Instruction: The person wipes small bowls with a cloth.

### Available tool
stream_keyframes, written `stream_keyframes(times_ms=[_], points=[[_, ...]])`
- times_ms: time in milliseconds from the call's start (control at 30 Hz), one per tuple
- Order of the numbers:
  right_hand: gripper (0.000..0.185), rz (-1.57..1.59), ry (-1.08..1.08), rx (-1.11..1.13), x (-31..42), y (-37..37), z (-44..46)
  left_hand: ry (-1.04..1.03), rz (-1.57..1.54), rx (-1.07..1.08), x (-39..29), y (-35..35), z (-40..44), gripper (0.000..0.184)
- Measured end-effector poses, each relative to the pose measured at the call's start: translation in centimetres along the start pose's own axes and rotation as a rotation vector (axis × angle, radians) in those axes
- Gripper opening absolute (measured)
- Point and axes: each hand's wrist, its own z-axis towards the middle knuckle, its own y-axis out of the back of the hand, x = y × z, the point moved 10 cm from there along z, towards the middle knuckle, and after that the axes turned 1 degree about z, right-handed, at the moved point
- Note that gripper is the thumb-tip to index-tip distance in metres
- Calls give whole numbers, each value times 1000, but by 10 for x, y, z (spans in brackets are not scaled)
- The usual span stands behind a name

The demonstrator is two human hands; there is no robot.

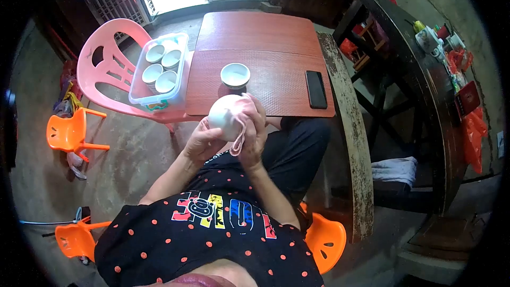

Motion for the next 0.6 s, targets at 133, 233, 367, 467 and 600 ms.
stream_keyframes(times_ms=[133,233,367,467,600], points=[[30,-32,-106,5,-19,8,-1,141,432,3,10,3,-1,47],[23,-105,-150,446,-3,-21,23,182,12,24,8,17,1,60],[25,-378,254,406,22,-32,26,75,-245,8,0,10,4,59],[29,-441,349,2,28,-21,-8,57,-339,-16,0,11,8,58],[33,-435,307,130,9,-15,-12,90,-178,18,5,16,1,56]])
